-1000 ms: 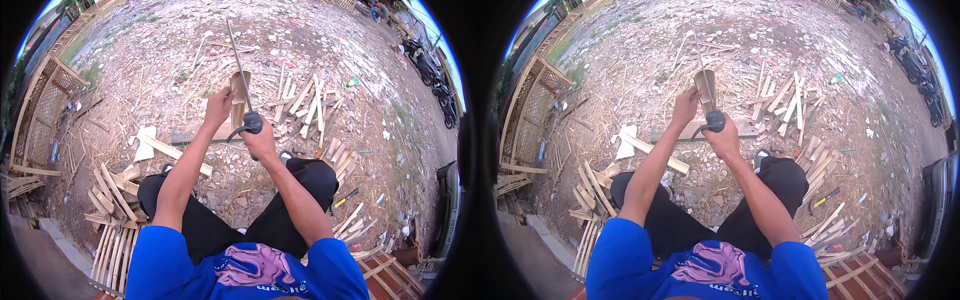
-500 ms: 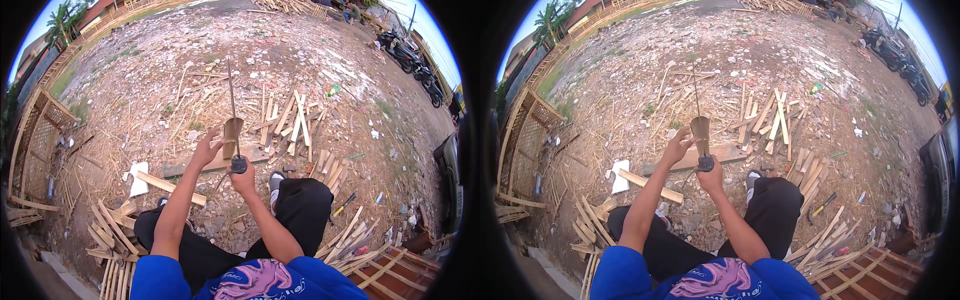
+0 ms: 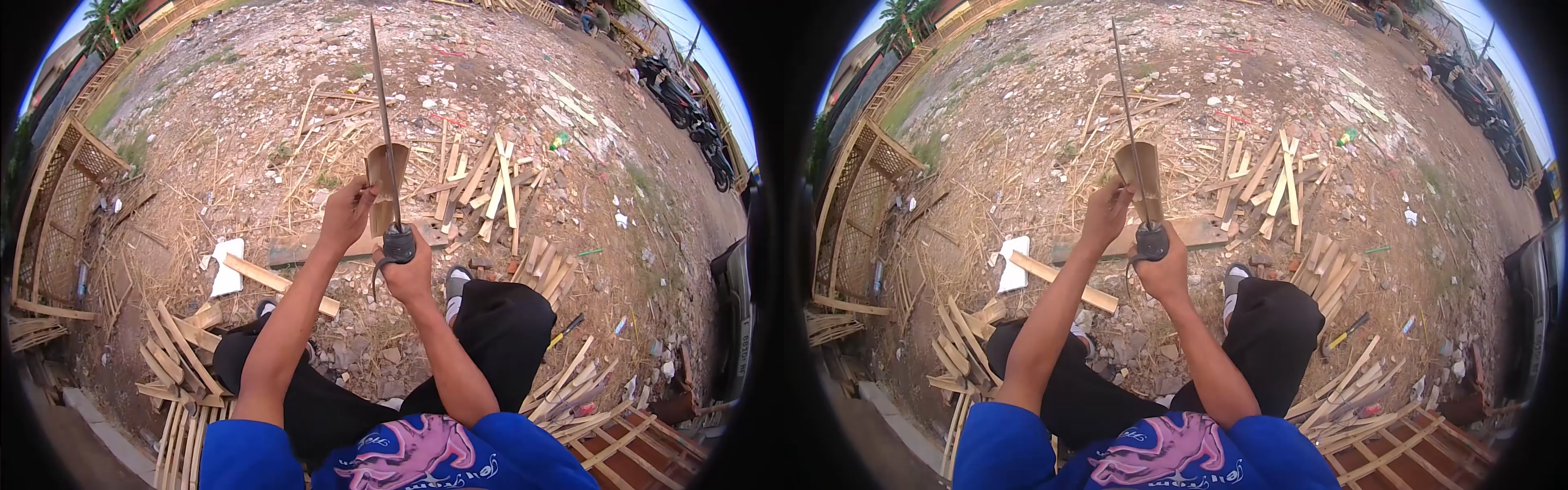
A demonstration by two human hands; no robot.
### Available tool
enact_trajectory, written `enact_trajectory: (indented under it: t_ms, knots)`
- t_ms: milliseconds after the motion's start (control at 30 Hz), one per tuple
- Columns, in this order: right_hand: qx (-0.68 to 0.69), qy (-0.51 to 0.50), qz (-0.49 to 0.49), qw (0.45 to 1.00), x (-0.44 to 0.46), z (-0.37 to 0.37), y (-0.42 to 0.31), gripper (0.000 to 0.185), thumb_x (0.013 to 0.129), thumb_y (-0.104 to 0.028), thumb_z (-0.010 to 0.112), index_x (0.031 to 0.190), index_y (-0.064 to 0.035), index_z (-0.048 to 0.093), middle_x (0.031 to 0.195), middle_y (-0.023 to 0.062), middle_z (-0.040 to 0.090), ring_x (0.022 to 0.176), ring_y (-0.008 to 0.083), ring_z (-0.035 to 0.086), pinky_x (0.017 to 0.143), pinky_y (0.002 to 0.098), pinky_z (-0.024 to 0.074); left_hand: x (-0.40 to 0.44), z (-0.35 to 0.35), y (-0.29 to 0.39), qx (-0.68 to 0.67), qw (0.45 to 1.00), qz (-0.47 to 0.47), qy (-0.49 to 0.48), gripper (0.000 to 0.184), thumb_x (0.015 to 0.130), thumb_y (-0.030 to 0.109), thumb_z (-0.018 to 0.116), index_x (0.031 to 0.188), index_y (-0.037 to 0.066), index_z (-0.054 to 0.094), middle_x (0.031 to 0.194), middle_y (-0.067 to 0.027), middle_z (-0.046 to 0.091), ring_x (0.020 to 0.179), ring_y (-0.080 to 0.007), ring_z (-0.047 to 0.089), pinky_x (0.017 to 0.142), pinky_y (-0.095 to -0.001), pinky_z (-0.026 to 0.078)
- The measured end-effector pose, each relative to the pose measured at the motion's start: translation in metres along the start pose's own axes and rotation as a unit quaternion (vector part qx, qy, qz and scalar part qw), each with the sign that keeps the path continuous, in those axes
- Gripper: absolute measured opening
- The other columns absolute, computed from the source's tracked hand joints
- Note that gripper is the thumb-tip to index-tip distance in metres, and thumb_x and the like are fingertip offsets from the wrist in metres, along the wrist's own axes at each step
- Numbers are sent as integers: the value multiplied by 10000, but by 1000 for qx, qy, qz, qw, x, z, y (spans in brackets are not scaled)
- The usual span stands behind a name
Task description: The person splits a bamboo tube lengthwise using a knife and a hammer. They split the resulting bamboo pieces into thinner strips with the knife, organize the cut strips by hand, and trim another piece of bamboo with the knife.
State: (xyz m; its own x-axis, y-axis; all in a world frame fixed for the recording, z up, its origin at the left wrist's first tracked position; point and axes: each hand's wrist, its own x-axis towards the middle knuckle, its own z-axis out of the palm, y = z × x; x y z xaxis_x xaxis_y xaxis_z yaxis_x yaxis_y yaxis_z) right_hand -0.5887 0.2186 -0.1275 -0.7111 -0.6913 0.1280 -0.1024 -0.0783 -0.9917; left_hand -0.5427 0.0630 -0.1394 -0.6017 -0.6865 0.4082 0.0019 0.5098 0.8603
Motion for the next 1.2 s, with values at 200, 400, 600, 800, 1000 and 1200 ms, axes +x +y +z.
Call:
enact_trajectory:
  t_ms: [200, 400, 600, 800, 1000, 1200]
  knots:
    - [-7, 42, 105, 994, 29, 6, 96, 288, 700, -56, 714, 968, -14, 618, 798, 67, 637, 725, 168, 600, 705, 332, 496, -41, -11, -104, 173, 970, -88, -144, 923, 846, 524, 733, 1523, 77, 294, 1387, -285, 520, 1330, -406, 489, 1075, -465, 423]
    - [32, 20, 72, 997, 23, 6, 79, 310, 705, -47, 702, 997, -14, 603, 839, 46, 632, 742, 151, 594, 703, 314, 481, -10, -16, -43, 44, 981, -111, -151, 769, 890, 328, 727, 1498, 59, 340, 1364, -239, 551, 1284, -362, 537, 1057, -457, 449]
    - [66, -2, -22, 998, 17, -1, -17, 314, 773, -116, 774, 975, -32, 549, 798, -2, 573, 683, 83, 536, 619, 252, 442, 12, -11, 27, -28, 998, 7, -49, 695, 824, 308, 738, 1388, 25, 446, 1251, -218, 612, 1175, -353, 601, 992, -410, 471]
    - [-65, 24, 14, 998, 36, -3, 104, 258, 735, -59, 766, 928, -24, 598, 775, 9, 593, 691, 107, 556, 637, 283, 454, -12, 10, -97, 91, 989, -5, -114, 855, 779, 262, 756, 1503, 90, 335, 1405, -221, 516, 1290, -364, 520, 1078, -407, 419]
    - [35, 43, 117, 992, 44, -18, 105, 209, 748, -39, 723, 911, -39, 593, 753, 10, 584, 604, 105, 544, 541, 271, 453, -19, -22, -103, 68, 978, -141, -137, 853, 778, 182, 714, 1524, 119, 305, 1433, -219, 495, 1334, -365, 477, 1101, -400, 401]
    - [70, 15, 29, 997, 32, -11, 62, 271, 764, 12, 650, 1020, -40, 580, 776, 39, 607, 543, 110, 554, 475, 253, 433, 7, -11, -49, -37, 991, -70, -110, 820, 820, 159, 695, 1533, 158, 289, 1481, -157, 464, 1386, -437, 396, 1164, -465, 320]
